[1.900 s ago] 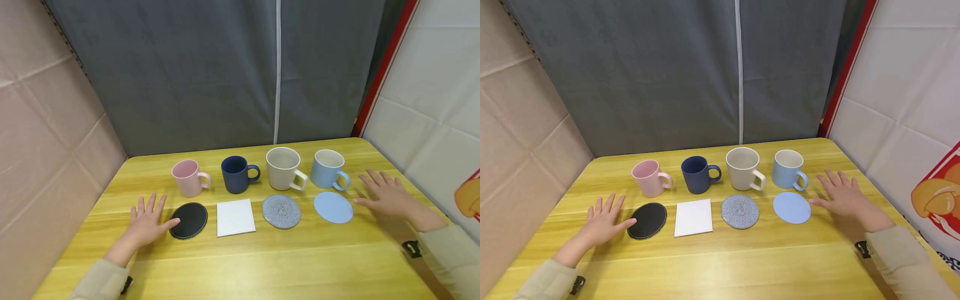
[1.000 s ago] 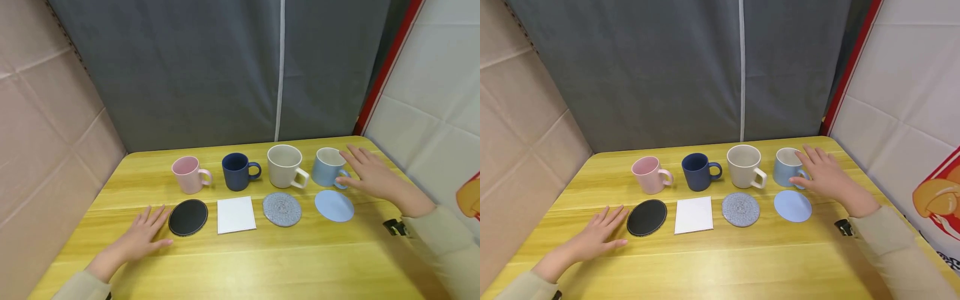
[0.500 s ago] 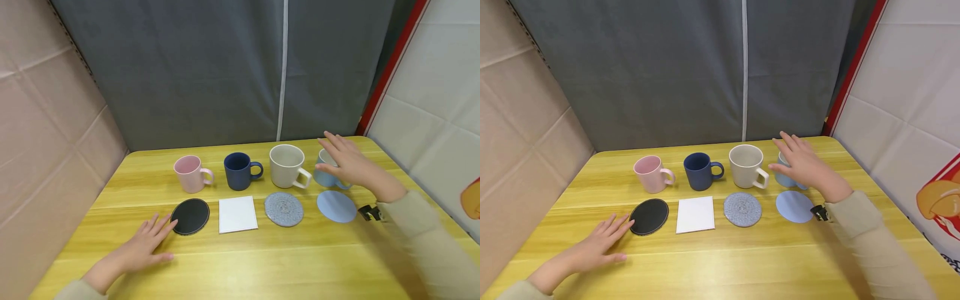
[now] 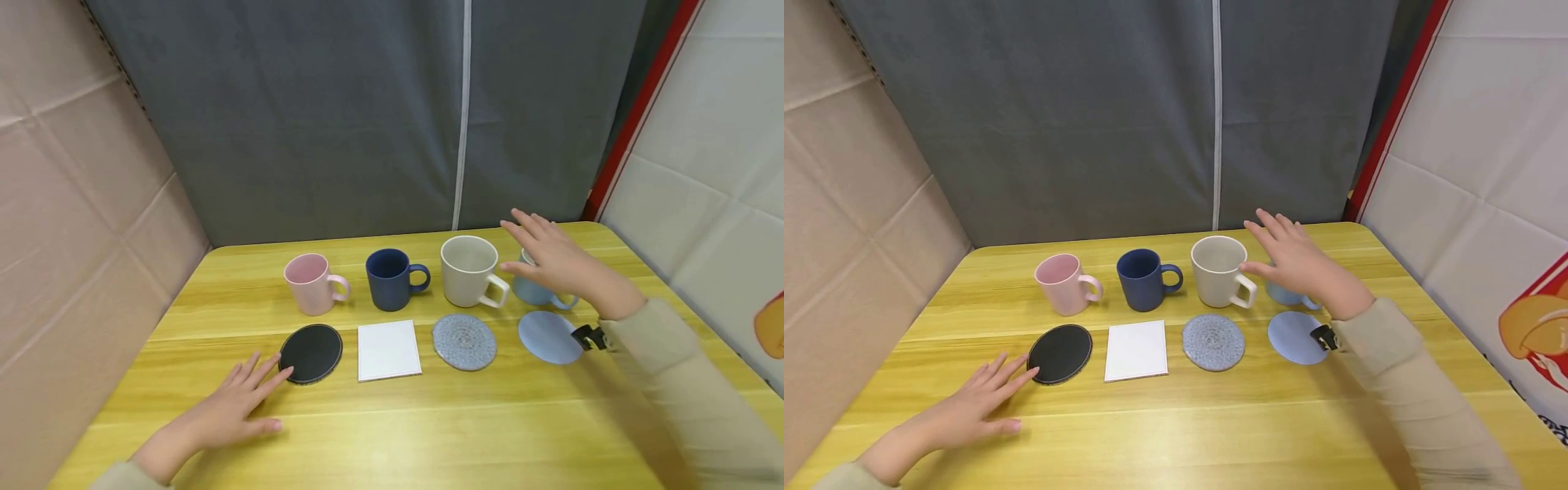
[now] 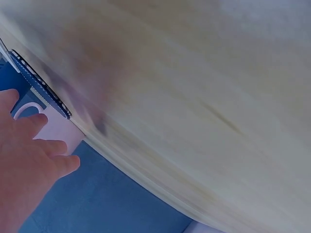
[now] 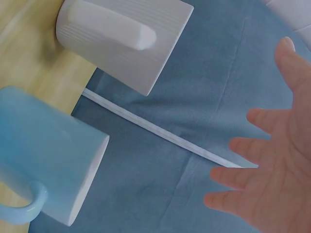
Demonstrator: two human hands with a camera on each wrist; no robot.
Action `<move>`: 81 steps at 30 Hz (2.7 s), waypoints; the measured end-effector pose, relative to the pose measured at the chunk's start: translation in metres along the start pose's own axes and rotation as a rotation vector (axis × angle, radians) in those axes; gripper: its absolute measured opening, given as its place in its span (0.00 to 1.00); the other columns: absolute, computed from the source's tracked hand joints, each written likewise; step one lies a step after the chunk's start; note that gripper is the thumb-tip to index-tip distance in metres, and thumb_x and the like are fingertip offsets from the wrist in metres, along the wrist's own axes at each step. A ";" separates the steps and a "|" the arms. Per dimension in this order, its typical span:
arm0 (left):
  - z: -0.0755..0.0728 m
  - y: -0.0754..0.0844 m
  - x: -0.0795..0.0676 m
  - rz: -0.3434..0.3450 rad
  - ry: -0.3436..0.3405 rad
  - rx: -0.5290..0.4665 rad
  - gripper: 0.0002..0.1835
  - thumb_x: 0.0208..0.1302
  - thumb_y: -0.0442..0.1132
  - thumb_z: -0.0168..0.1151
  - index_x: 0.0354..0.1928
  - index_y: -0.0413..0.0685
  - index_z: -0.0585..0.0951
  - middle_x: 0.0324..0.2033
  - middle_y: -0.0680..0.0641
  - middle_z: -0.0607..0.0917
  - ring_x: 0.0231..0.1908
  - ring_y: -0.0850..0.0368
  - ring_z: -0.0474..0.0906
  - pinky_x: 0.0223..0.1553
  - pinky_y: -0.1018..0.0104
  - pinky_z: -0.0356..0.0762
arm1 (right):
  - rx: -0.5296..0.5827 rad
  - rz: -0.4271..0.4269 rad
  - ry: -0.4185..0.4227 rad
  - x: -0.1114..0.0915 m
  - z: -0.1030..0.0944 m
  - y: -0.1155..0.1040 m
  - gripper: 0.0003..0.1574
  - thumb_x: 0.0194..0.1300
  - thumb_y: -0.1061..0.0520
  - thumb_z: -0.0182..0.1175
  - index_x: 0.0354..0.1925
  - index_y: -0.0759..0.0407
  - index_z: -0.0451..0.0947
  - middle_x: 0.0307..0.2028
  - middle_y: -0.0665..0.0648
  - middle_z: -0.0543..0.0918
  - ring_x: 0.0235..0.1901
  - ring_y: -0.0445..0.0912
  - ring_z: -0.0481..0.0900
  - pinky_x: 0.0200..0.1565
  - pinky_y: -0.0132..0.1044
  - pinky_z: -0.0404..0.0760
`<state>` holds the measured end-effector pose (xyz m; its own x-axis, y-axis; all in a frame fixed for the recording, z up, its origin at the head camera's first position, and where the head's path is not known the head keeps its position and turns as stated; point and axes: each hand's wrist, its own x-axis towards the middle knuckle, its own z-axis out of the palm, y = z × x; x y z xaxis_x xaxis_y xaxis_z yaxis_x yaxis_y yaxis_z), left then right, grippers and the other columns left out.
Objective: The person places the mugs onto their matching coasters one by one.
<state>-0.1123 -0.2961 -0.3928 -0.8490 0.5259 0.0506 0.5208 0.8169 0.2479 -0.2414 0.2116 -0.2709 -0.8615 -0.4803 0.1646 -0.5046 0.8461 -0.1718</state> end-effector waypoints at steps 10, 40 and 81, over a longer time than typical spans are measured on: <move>0.002 0.001 0.003 0.025 0.007 0.041 0.42 0.55 0.63 0.56 0.69 0.53 0.59 0.67 0.39 0.58 0.65 0.29 0.46 0.60 0.78 0.15 | -0.005 -0.035 -0.025 0.011 0.000 -0.013 0.48 0.63 0.39 0.54 0.69 0.62 0.48 0.70 0.67 0.44 0.66 0.69 0.43 0.63 0.63 0.43; 0.005 0.007 0.002 0.016 -0.011 0.036 0.42 0.55 0.65 0.55 0.68 0.52 0.61 0.68 0.40 0.58 0.64 0.29 0.49 0.58 0.83 0.16 | -0.029 -0.178 -0.028 0.056 0.025 -0.066 0.46 0.62 0.39 0.54 0.69 0.57 0.51 0.70 0.64 0.47 0.67 0.63 0.47 0.63 0.57 0.55; 0.002 0.008 0.001 -0.002 -0.102 0.038 0.42 0.55 0.68 0.51 0.66 0.50 0.64 0.66 0.37 0.60 0.63 0.34 0.58 0.58 0.35 0.53 | 0.316 -0.261 0.011 0.097 0.092 -0.154 0.35 0.68 0.44 0.49 0.65 0.62 0.58 0.67 0.64 0.56 0.66 0.54 0.56 0.64 0.46 0.59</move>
<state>-0.1091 -0.2881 -0.3921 -0.8378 0.5437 -0.0496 0.5234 0.8256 0.2106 -0.2528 0.0129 -0.3182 -0.7027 -0.6652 0.2525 -0.7000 0.5827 -0.4130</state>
